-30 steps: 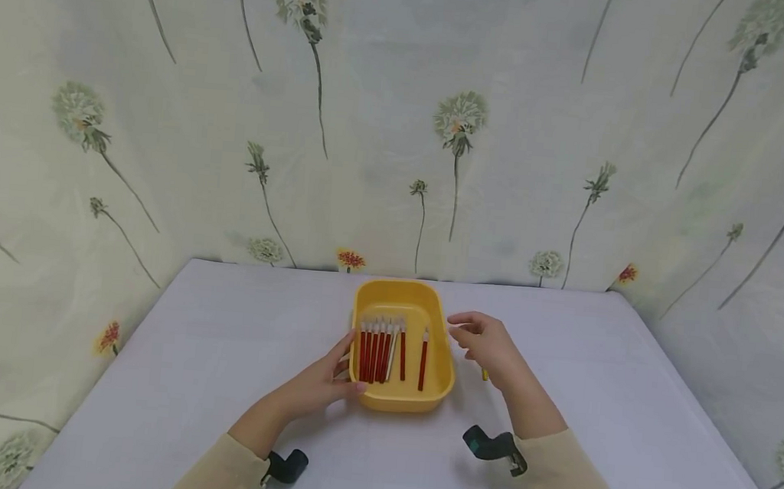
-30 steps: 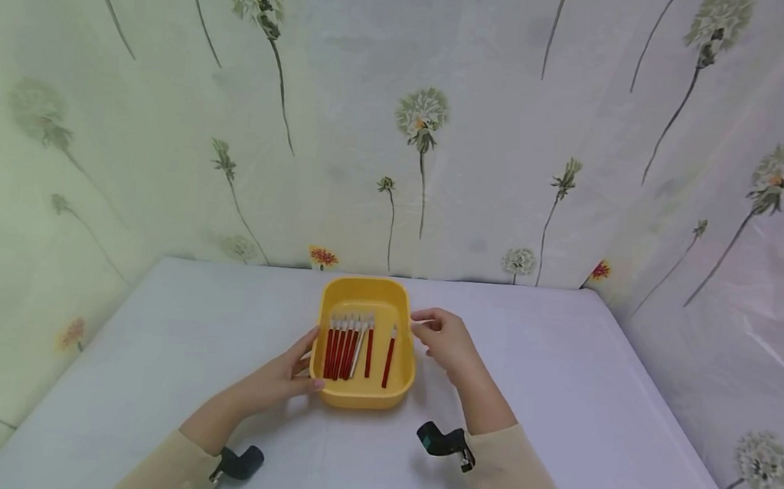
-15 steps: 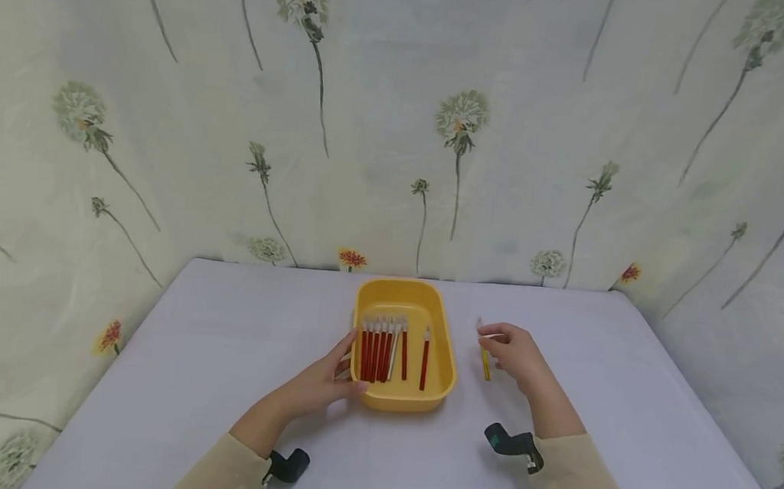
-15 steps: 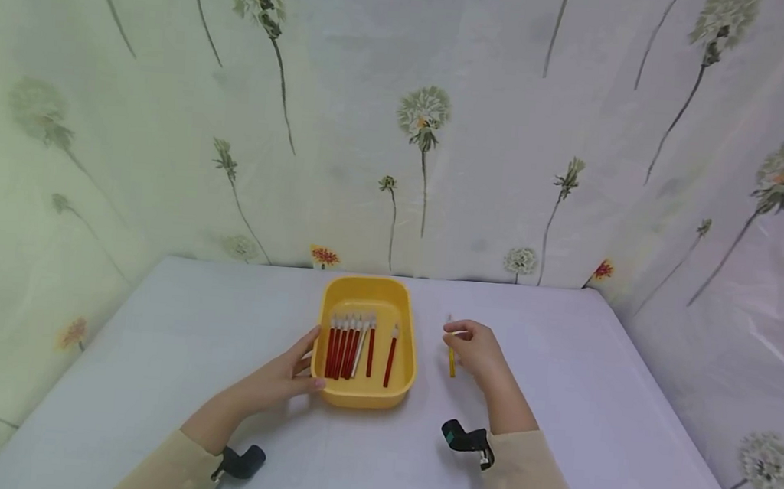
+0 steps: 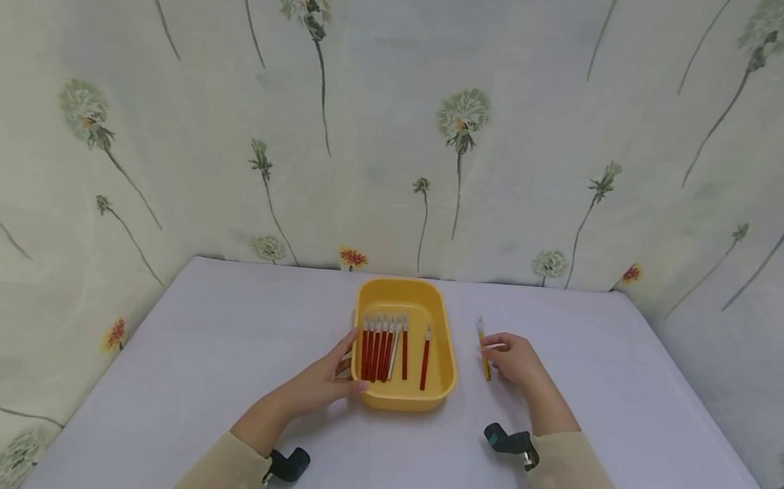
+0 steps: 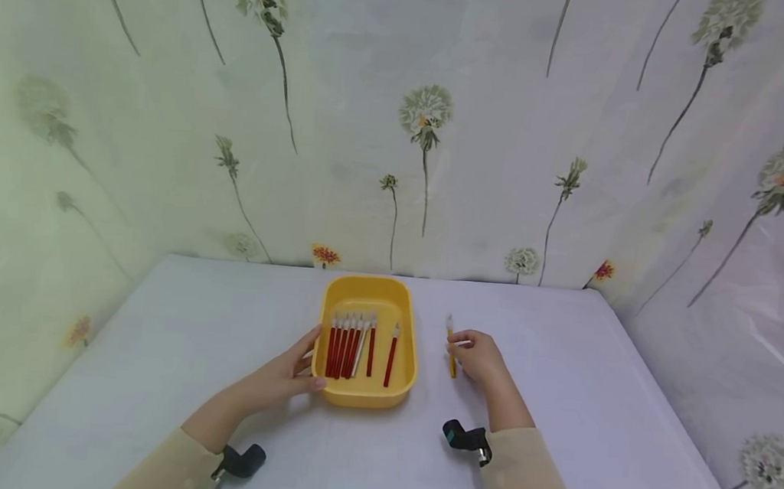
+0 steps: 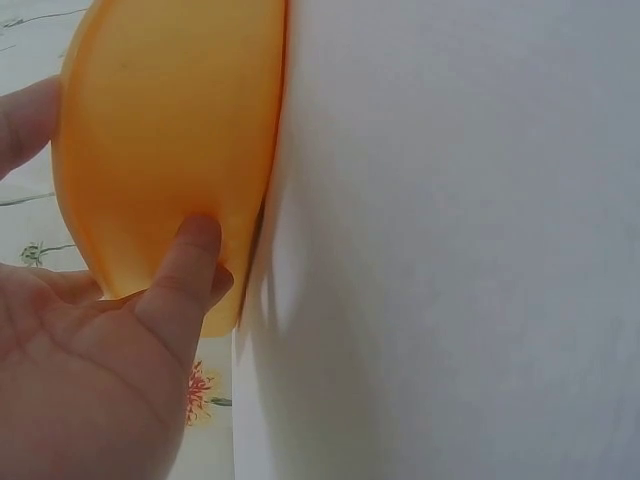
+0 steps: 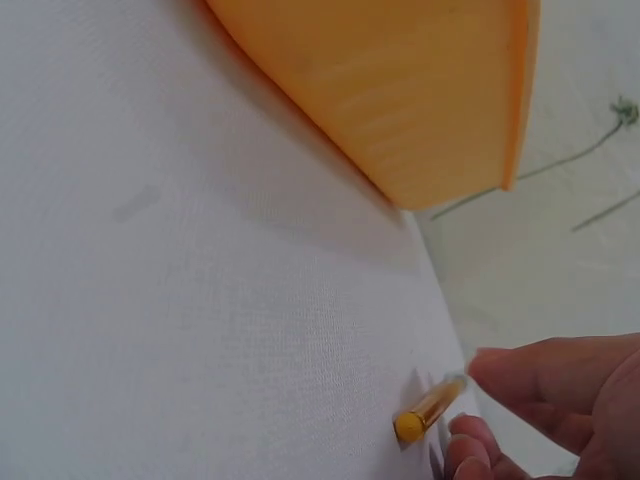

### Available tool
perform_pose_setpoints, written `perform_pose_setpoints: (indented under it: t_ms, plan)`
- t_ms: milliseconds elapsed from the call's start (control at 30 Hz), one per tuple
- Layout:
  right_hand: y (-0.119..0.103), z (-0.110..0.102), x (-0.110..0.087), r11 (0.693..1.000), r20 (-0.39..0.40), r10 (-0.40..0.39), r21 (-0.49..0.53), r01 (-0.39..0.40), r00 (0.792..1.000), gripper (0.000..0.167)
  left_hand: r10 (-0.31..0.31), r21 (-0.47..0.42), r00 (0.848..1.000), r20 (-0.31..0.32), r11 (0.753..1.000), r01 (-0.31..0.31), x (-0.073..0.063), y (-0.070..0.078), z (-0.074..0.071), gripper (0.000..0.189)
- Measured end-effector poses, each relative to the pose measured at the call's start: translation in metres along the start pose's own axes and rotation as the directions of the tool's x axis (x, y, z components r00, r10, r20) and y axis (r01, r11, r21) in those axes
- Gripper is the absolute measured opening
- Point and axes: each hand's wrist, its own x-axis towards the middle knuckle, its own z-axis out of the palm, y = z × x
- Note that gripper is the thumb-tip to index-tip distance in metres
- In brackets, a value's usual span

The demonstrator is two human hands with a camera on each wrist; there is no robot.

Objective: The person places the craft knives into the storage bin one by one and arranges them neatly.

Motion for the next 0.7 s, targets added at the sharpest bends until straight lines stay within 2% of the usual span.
perform_pose_setpoints:
  t_ms: [100,333,700]
  plan:
    - [0.0013,0.0004,0.0015,1.000,0.006,0.004,-0.005,-0.004,1.000,0.029,0.000,0.004,1.000,-0.002,1.000,0.000,-0.0007,0.0000,-0.0002,0.100]
    - [0.0015,0.0010,-0.0005,0.999,0.004,-0.007,-0.048,0.008,1.000,0.028,0.044,-0.009,0.999,0.009,0.999,-0.044,-0.0014,-0.0003,-0.0011,0.100]
    - [-0.0040,0.0033,0.0000,0.991,0.012,0.003,-0.134,-0.001,1.000,0.030,0.031,-0.006,0.999,0.010,1.000,-0.031,0.0016,-0.0025,-0.0028,0.101]
